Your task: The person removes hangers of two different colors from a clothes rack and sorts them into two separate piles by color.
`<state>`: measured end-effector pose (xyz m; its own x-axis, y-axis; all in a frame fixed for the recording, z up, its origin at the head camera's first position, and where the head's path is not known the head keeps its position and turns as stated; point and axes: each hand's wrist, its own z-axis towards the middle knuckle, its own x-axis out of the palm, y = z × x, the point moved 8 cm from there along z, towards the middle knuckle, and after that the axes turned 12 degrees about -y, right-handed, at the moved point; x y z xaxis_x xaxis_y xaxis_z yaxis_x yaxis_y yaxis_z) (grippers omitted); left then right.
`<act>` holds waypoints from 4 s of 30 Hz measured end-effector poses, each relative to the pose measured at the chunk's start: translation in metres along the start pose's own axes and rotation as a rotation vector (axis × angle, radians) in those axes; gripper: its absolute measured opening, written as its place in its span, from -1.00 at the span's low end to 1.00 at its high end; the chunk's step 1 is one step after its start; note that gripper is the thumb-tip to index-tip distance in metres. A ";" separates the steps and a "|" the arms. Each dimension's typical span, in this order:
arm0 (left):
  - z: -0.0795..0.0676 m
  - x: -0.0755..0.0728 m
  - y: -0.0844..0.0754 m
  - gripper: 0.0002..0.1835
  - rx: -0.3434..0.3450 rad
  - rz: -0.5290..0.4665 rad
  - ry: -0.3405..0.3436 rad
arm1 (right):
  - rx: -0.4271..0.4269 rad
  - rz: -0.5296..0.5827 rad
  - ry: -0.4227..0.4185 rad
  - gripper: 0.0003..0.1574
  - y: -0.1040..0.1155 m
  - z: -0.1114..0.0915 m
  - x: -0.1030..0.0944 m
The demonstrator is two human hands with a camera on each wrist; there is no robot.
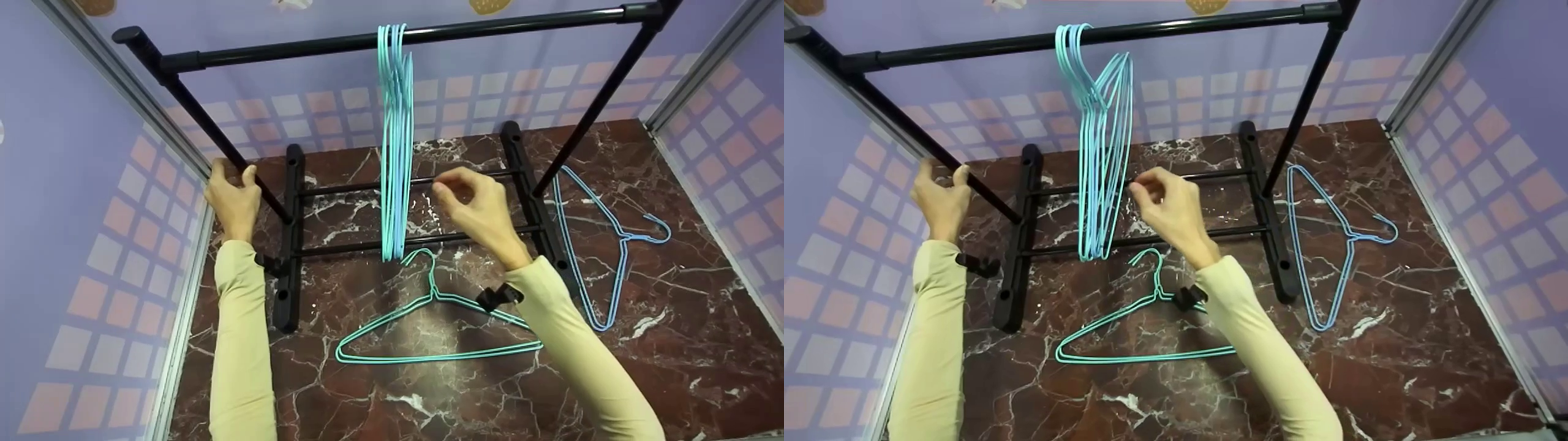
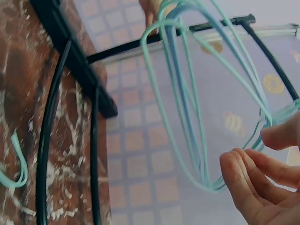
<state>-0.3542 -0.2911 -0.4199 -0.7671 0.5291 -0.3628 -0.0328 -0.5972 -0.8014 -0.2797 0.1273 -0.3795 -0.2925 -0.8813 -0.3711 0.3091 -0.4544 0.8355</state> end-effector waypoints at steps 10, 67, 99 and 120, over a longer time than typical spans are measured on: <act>-0.001 -0.001 0.001 -0.76 -0.006 -0.011 -0.003 | 0.040 0.102 0.088 -0.64 0.018 0.002 0.026; 0.001 -0.002 0.004 -0.72 -0.018 0.027 -0.008 | 0.041 0.024 -0.082 -0.83 -0.063 -0.057 -0.018; -0.002 0.000 0.004 -0.73 -0.060 0.050 0.012 | 0.015 -0.293 0.252 -0.93 -0.113 -0.098 -0.054; -0.001 0.002 0.001 -0.73 -0.033 0.029 0.003 | -0.002 -0.188 0.598 -0.94 -0.139 -0.129 -0.026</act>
<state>-0.3549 -0.2906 -0.4220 -0.7653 0.5138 -0.3879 0.0106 -0.5924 -0.8056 -0.1985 0.1966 -0.5385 0.2146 -0.7064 -0.6745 0.3033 -0.6082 0.7335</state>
